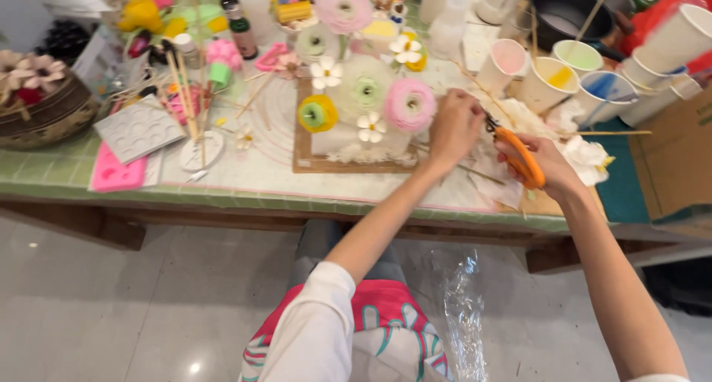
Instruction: Trimming and arranging decorative dried plants and flowers into a floral display.
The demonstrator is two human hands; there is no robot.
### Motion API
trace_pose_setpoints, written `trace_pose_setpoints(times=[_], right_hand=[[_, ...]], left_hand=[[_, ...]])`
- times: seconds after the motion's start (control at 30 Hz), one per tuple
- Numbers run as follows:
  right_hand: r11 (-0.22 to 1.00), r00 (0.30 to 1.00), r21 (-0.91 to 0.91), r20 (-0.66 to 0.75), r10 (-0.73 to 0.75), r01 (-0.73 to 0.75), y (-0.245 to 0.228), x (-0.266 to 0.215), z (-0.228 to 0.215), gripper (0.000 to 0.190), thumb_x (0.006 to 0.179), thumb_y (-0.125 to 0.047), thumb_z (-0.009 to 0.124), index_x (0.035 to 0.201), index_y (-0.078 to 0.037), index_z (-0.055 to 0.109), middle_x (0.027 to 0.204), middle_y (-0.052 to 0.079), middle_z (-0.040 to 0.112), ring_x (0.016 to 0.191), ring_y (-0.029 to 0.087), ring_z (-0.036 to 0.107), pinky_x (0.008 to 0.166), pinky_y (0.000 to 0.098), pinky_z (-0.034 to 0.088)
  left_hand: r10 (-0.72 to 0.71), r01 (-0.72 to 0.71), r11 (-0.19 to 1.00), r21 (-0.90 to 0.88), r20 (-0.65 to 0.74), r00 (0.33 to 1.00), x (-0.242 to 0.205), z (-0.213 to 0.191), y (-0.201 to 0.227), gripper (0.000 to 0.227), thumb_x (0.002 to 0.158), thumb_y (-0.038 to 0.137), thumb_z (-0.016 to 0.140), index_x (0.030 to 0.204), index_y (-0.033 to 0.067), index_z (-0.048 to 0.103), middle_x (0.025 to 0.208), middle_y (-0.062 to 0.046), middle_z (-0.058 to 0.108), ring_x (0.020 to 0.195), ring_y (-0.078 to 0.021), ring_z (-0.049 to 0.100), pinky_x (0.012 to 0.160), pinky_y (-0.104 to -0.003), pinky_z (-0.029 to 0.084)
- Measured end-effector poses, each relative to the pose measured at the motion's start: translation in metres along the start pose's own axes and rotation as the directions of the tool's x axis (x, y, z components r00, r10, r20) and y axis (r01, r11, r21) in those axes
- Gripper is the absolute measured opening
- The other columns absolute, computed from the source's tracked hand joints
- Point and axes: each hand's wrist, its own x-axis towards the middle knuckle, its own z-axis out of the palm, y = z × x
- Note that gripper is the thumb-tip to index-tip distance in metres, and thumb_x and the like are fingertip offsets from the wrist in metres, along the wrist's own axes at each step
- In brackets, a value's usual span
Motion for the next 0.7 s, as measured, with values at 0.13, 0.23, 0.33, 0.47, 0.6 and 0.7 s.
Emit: trace_pose_setpoints(times=[0.13,0.23,0.33,0.47,0.6,0.7], right_hand=[[0.979,0.981,0.19,0.164,-0.107,0.075,0.011,-0.002,0.008,0.026,0.092,-0.022,0.075,0.107,-0.002,0.066,0.073,0.003,0.06,0.059,0.012,0.056,0.045,0.0273,0.038],[0.92,0.95,0.348,0.177,-0.255,0.182,0.003,-0.018,0.027,0.022,0.091,-0.013,0.075,0.104,-0.006,0.058,0.077,0.002,0.057,0.062,0.012,0.056,0.051,0.0286,0.044],[0.864,0.932,0.4,0.057,-0.357,0.306,-0.008,-0.038,0.047,0.018,0.101,-0.014,0.069,0.107,-0.001,0.059,0.08,0.008,0.06,0.065,0.016,0.058,0.057,0.0299,0.046],[0.802,0.907,0.453,-0.036,-0.42,0.39,-0.028,-0.07,0.071,0.02,0.1,-0.014,0.064,0.112,-0.004,0.05,0.083,0.009,0.063,0.062,0.016,0.058,0.055,0.0296,0.047],[0.805,0.918,0.46,-0.058,-0.393,0.374,-0.021,-0.081,0.082,0.03,0.095,-0.01,0.065,0.117,-0.006,0.045,0.08,0.009,0.059,0.06,0.016,0.057,0.052,0.0298,0.045],[0.767,0.903,0.496,-0.093,-0.419,0.407,-0.01,-0.077,0.084,0.033,0.095,-0.008,0.065,0.121,-0.006,0.044,0.083,0.01,0.061,0.064,0.017,0.058,0.057,0.0292,0.045]], left_hand=[[0.088,-0.094,0.99,-0.104,-0.057,0.994,-0.043,-0.047,0.036,0.008,0.09,0.011,0.073,0.093,0.0049,0.071,0.128,-0.013,0.064,0.115,-0.0291,0.065,0.095,-0.039,0.054],[0.062,-0.077,0.937,-0.34,-0.055,0.997,-0.053,-0.063,0.026,0.009,0.09,0.012,0.074,0.096,0.0054,0.072,0.12,-0.008,0.069,0.106,-0.0223,0.069,0.09,-0.035,0.058],[-0.068,0.14,0.821,-0.553,0.149,0.987,-0.061,-0.083,0.024,0.011,0.091,0.014,0.075,0.098,0.0056,0.072,0.108,-0.006,0.072,0.091,-0.0156,0.072,0.078,-0.03,0.06],[0.088,-0.023,0.922,-0.387,0.153,0.984,-0.079,-0.118,0.05,0.011,0.09,0.01,0.076,0.098,0.004,0.072,0.108,-0.006,0.069,0.089,-0.0191,0.073,0.078,-0.032,0.059],[0.3,-0.297,0.954,-0.047,0.136,0.944,-0.094,-0.122,0.058,0.011,0.094,0.008,0.074,0.103,0.0058,0.069,0.118,-0.005,0.065,0.101,-0.0248,0.071,0.085,-0.036,0.056],[0.455,-0.457,0.889,0.036,0.055,0.889,-0.094,-0.13,0.07,0.019,0.09,0.009,0.075,0.108,0.008,0.067,0.129,-0.007,0.06,0.112,-0.0289,0.068,0.091,-0.038,0.054]])
